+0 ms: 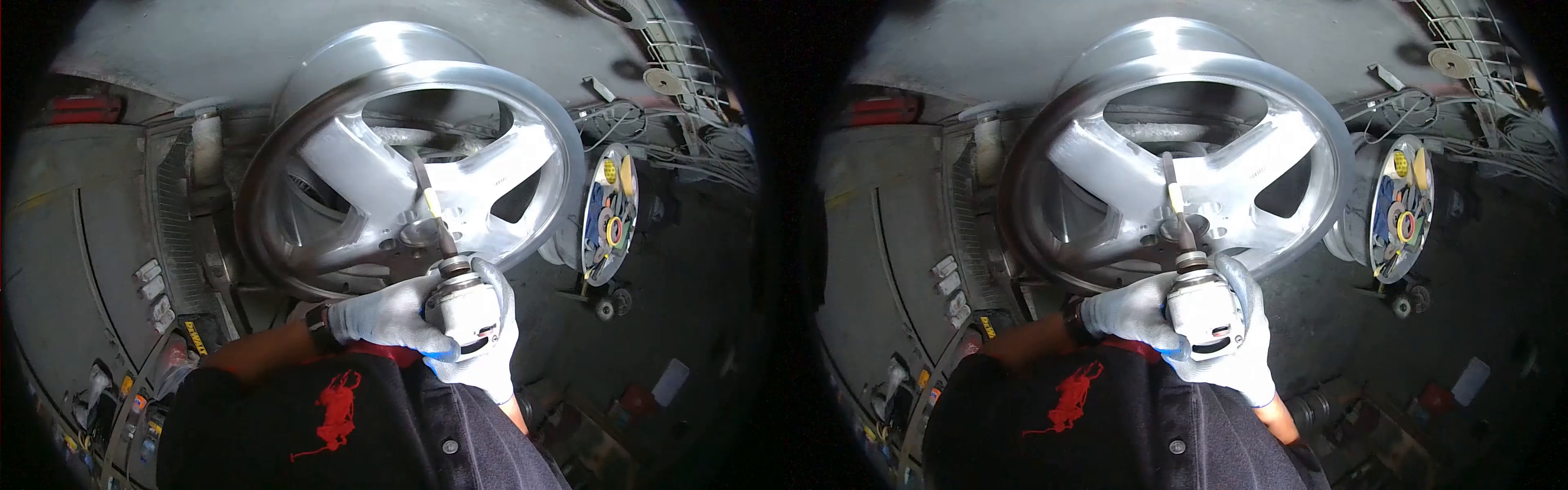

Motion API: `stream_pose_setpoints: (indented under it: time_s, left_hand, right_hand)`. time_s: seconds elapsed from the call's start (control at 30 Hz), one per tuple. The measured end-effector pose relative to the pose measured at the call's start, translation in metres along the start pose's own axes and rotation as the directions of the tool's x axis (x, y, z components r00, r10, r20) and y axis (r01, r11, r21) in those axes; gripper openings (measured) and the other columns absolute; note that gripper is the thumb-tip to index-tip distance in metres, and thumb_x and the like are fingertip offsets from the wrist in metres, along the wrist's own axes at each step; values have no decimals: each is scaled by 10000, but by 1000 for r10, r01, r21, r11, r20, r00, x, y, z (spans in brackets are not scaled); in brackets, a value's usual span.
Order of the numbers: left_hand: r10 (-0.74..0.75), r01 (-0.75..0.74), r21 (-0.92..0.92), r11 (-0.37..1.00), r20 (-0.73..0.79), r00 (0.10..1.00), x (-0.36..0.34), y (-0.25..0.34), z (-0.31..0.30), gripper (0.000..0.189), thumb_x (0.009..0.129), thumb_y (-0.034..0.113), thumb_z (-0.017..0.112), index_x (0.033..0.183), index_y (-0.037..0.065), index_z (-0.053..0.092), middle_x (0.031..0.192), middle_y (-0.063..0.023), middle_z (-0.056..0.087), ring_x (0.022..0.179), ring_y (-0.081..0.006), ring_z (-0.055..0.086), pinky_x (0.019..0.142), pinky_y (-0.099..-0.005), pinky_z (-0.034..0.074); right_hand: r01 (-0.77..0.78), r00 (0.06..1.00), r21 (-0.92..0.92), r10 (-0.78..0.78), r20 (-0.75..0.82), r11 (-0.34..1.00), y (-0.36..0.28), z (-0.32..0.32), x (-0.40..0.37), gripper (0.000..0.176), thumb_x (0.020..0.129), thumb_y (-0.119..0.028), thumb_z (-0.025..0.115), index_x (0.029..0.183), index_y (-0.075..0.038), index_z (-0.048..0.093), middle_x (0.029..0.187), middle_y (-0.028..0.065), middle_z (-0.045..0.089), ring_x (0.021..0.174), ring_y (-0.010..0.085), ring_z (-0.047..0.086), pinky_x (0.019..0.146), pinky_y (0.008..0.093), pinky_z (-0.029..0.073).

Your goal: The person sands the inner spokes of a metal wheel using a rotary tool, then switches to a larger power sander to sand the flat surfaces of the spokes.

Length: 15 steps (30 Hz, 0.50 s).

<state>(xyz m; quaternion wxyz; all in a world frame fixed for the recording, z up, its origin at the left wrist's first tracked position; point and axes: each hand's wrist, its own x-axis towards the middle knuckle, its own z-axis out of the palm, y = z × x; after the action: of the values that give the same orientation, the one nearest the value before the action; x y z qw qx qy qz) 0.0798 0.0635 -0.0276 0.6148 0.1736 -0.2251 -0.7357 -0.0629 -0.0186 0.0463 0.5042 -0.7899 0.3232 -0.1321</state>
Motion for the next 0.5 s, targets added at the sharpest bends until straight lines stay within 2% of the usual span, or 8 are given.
stream_pose_setpoints:
  time_s: [0.03,0.1,0.2,0.33,0.4,0.5]
  left_hand:
    - [-1,1,1,1000,-2,1000,-1,2,1,768,775,153,839,1403,28,416,1277,-77,581,1191,-161,531,1050,-359,428]
    - [-39,39,25,999,-6,999,-2,7,4,776,768,119,828,1411,26,404,1270,-82,590,1189,-161,539,1054,-355,427]
    - [-4,6,93,996,-20,1000,-1,3,5,777,765,107,819,1412,23,399,1255,-84,598,1181,-162,547,1047,-347,433]
    - [-47,51,80,995,-53,997,5,0,5,780,766,112,820,1413,18,395,1252,-83,598,1179,-166,547,1047,-346,434]
    - [-25,28,85,996,-35,999,13,-3,4,707,759,236,854,1322,10,491,1240,-78,602,1155,-155,556,1019,-349,463]
    - [-5,6,21,1000,-32,999,26,-5,7,695,757,243,854,1310,10,503,1239,-80,602,1152,-145,549,1013,-345,465]
  right_hand:
    - [0,1000,2,0,0,1000,1,-2,0,1012,607,-296,900,1408,46,387,1208,172,610,1092,261,641,962,374,505]
    - [68,997,-124,-63,43,990,0,-6,3,1023,602,-288,900,1418,43,378,1215,180,608,1105,266,638,965,380,507]
    - [111,993,-29,-110,37,993,15,-9,1,1024,598,-291,896,1419,43,382,1228,190,603,1106,274,639,963,384,509]
    - [68,997,-56,-65,47,996,12,-15,0,1001,609,-301,886,1406,54,397,1235,204,596,1102,287,642,957,385,512]
    - [84,996,-142,-85,-1,986,11,-18,0,979,620,-313,882,1390,67,411,1235,210,593,1093,291,645,952,383,514]
    - [70,996,-191,-80,-47,979,6,-24,2,974,632,-324,880,1385,77,411,1225,214,594,1091,289,644,952,380,512]
